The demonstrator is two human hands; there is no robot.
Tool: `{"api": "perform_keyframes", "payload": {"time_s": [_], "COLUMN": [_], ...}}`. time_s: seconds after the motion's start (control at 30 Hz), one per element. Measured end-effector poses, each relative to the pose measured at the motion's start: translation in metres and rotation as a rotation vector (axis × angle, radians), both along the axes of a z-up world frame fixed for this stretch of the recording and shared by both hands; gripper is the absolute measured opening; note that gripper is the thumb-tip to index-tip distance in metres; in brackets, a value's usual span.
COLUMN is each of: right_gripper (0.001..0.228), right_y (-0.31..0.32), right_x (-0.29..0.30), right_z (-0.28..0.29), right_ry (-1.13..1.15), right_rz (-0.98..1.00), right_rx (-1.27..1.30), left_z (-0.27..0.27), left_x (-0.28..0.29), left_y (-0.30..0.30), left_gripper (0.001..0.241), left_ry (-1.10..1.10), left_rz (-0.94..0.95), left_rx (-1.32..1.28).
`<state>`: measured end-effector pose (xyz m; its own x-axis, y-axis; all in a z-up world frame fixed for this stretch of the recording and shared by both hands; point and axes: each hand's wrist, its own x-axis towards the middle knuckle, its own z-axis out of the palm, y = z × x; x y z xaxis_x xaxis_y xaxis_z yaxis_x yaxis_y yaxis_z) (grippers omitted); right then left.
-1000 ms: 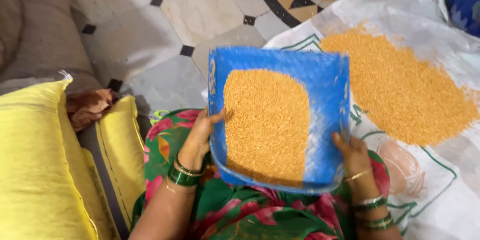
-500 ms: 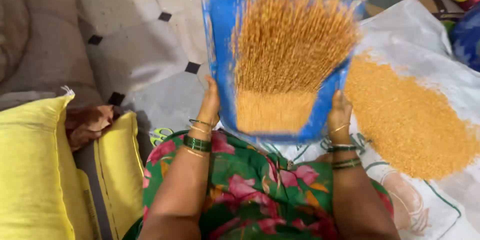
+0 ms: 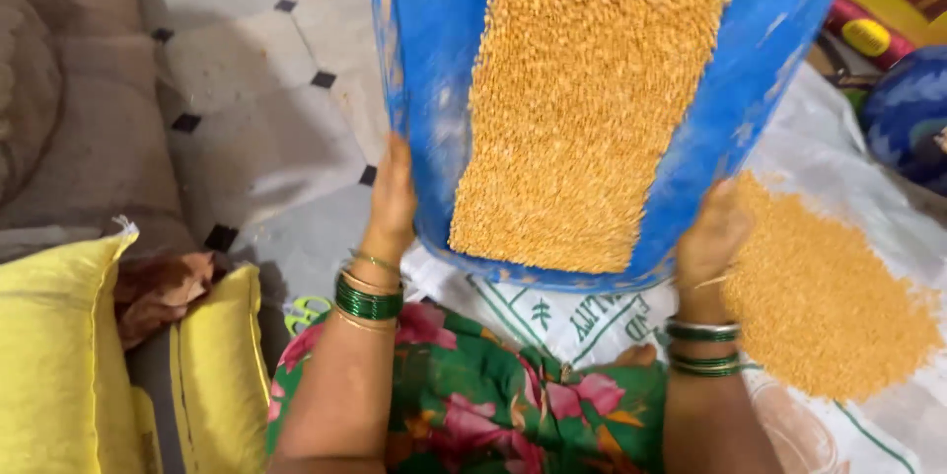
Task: The recorder is winnowing or cleaning pulse grains using a blue plastic winnowing basket while sitting on the floor.
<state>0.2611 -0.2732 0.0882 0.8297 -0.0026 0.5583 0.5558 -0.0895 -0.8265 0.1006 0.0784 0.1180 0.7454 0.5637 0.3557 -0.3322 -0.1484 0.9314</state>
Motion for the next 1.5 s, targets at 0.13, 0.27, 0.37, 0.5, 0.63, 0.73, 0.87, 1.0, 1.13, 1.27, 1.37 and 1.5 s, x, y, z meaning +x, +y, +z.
{"api": "perform_keyframes", "payload": {"time_s": [0.13, 0.27, 0.37, 0.5, 0.63, 0.73, 0.87, 1.0, 1.13, 1.27, 1.37, 1.5], "right_gripper": [0.05, 0.052, 0.049, 0.05, 0.051, 0.048, 0.033, 0.042, 0.05, 0.046, 0.055, 0.04], "right_y": [-0.017, -0.033, -0.045, -0.04, -0.033, -0.022, -0.073, -0.047, -0.045, -0.041, -0.058, -0.068], "right_x": [0.026, 0.005, 0.019, -0.004, 0.022, 0.005, 0.052, 0.003, -0.006, 0.014, 0.03, 0.029], "right_z": [-0.146, -0.156, -0.155, -0.053, -0.06, -0.11, -0.21, -0.13, -0.038, -0.094, -0.187, -0.202], "right_ry": [0.098, 0.339, 0.425, -0.25, -0.065, 0.132, -0.162, 0.033, 0.204, -0.055, 0.009, -0.084], "right_rz": [0.062, 0.155, 0.113, 0.073, -0.125, 0.041, 0.083, -0.028, -0.162, -0.206, -0.08, 0.035], "right_rx": [-0.184, -0.311, -0.384, -0.405, -0.162, -0.109, -0.696, -0.57, -0.176, -0.18, -0.274, -0.648], "left_z": [-0.101, -0.134, -0.126, -0.073, -0.04, -0.138, -0.161, -0.15, -0.077, -0.104, -0.188, -0.208], "left_x": [-0.009, -0.014, -0.008, 0.012, 0.013, 0.027, 0.029, 0.04, 0.042, 0.043, 0.038, 0.029], "left_y": [-0.008, -0.019, -0.014, -0.009, -0.015, -0.016, -0.022, -0.018, -0.017, -0.012, -0.015, -0.017], "left_gripper": [0.08, 0.08, 0.081, 0.071, 0.075, 0.074, 0.072, 0.067, 0.052, 0.045, 0.044, 0.041], "left_ry": [0.069, 0.341, 0.484, 0.319, -0.006, 0.244, 0.689, 0.619, 0.278, 0.105, 0.249, 0.655], "left_rz": [-0.136, -0.147, -0.225, 0.012, -0.259, -0.083, -0.035, -0.172, -0.196, -0.238, -0.152, -0.11], "left_rx": [-0.484, -0.705, -0.68, -0.116, -0.338, -0.579, -0.663, -0.572, -0.43, -0.404, -0.551, -0.588]}}
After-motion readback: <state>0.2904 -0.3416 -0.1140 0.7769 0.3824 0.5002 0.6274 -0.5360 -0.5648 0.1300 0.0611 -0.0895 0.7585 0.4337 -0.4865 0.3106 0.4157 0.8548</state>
